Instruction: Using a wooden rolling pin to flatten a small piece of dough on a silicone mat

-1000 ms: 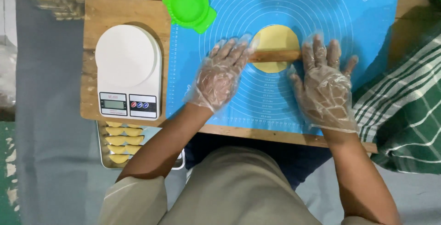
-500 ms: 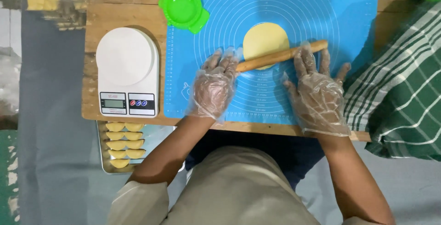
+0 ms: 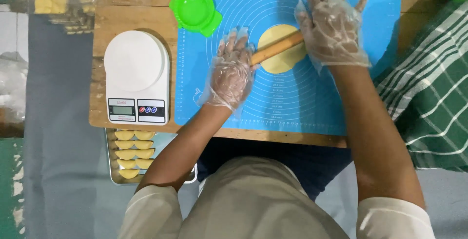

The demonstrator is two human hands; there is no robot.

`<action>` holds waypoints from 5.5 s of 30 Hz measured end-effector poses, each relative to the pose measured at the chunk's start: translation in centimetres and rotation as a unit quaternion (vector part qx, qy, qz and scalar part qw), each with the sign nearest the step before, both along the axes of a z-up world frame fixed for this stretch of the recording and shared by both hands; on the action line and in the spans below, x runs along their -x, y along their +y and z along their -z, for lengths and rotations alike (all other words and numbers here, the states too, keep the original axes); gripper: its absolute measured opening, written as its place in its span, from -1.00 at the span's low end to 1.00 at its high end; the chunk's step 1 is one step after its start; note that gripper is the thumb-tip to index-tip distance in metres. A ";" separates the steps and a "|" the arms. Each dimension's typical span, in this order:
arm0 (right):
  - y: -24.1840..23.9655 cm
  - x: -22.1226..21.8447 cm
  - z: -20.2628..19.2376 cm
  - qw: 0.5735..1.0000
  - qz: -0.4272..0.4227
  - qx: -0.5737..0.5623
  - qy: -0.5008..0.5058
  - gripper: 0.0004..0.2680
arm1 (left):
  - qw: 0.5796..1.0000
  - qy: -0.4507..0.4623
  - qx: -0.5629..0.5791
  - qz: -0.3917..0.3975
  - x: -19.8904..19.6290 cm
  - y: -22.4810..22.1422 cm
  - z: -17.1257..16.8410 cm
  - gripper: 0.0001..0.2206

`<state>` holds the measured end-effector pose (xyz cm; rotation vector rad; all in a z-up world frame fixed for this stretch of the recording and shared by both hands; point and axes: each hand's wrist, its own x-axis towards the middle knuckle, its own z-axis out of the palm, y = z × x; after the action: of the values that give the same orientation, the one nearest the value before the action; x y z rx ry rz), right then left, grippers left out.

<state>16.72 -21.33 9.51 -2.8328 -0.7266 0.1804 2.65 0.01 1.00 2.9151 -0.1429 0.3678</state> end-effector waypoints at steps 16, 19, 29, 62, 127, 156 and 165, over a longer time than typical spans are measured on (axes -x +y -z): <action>-3.1 0.3 4.6 0.998 -0.023 0.018 -0.046 -0.50 | 0.983 0.087 -0.158 0.024 0.6 -4.7 -5.7 -0.33; -3.3 0.9 4.8 0.999 -0.004 0.021 -0.043 -0.51 | 0.985 0.066 -0.159 0.025 1.3 -5.1 -5.1 -0.37; -4.1 2.7 4.9 0.998 0.060 0.006 -0.018 -0.52 | 0.995 0.022 -0.057 0.074 2.8 -4.9 -4.9 -0.39; -1.4 6.9 -0.2 0.986 0.086 0.139 0.035 -0.56 | 0.974 0.217 -0.011 -0.061 -0.3 -1.7 -11.4 -0.38; -0.4 3.6 -1.3 0.999 0.031 0.024 0.001 -0.53 | 0.979 0.101 -0.161 0.074 -0.3 -0.1 -3.9 -0.46; 2.9 -1.4 0.6 0.988 0.135 0.033 -0.063 -0.53 | 0.956 0.246 -0.121 -0.108 -14.6 1.9 -7.7 -0.44; 2.8 -3.7 0.9 0.983 0.179 0.026 0.007 -0.49 | 0.973 0.164 -0.091 -0.133 -17.1 2.3 -5.7 -0.46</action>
<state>20.46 -18.58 8.62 -2.9465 -0.2014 0.1602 19.74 2.29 6.71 3.1293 0.2793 -0.1005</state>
